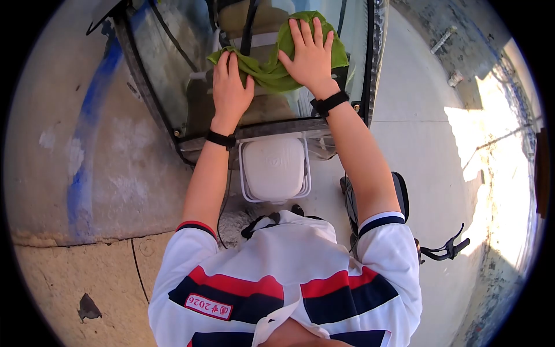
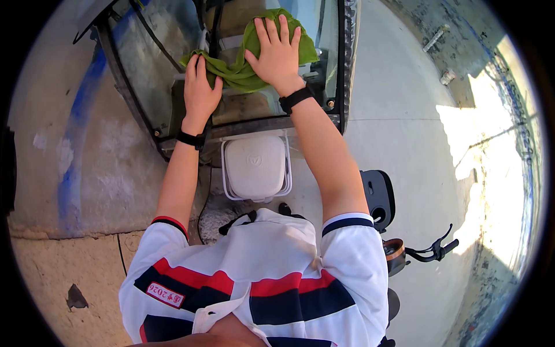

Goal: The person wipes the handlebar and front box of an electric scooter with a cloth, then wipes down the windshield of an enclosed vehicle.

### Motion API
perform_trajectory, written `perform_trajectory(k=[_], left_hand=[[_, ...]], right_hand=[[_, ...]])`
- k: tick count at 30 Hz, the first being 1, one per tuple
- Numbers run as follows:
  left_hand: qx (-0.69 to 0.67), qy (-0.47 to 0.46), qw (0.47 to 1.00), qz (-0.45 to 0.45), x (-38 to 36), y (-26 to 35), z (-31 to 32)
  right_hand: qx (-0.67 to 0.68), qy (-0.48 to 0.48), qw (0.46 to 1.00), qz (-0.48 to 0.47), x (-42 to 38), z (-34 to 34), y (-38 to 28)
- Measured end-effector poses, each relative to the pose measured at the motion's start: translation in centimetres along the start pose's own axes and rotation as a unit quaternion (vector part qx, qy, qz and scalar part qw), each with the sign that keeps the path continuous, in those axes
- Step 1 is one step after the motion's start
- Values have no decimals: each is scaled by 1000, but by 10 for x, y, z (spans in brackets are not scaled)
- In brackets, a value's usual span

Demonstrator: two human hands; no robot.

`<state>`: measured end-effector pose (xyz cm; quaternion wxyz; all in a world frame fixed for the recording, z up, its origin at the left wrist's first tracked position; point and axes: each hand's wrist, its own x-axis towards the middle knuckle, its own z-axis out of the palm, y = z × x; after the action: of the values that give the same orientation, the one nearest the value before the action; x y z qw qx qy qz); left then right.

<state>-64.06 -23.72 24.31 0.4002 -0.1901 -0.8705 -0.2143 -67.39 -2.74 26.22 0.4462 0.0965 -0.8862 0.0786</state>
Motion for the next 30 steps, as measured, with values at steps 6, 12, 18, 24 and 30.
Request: perform_trajectory(k=[6, 12, 18, 24, 30], left_hand=[[3, 1, 1000, -9, 0, 0, -3], [-19, 15, 1000, -16, 2, 0, -2], [-31, 19, 999, -29, 2, 4, -1], [-39, 16, 999, -32, 3, 6, -2], [-35, 11, 999, -25, 2, 5, -3]], right_hand=[[-22, 63, 995, 71, 38, 3, 34], [-27, 73, 989, 127, 72, -7, 12], [11, 51, 998, 34, 72, -7, -10], [35, 16, 998, -46, 57, -10, -12], [21, 15, 1000, -1, 54, -20, 2]])
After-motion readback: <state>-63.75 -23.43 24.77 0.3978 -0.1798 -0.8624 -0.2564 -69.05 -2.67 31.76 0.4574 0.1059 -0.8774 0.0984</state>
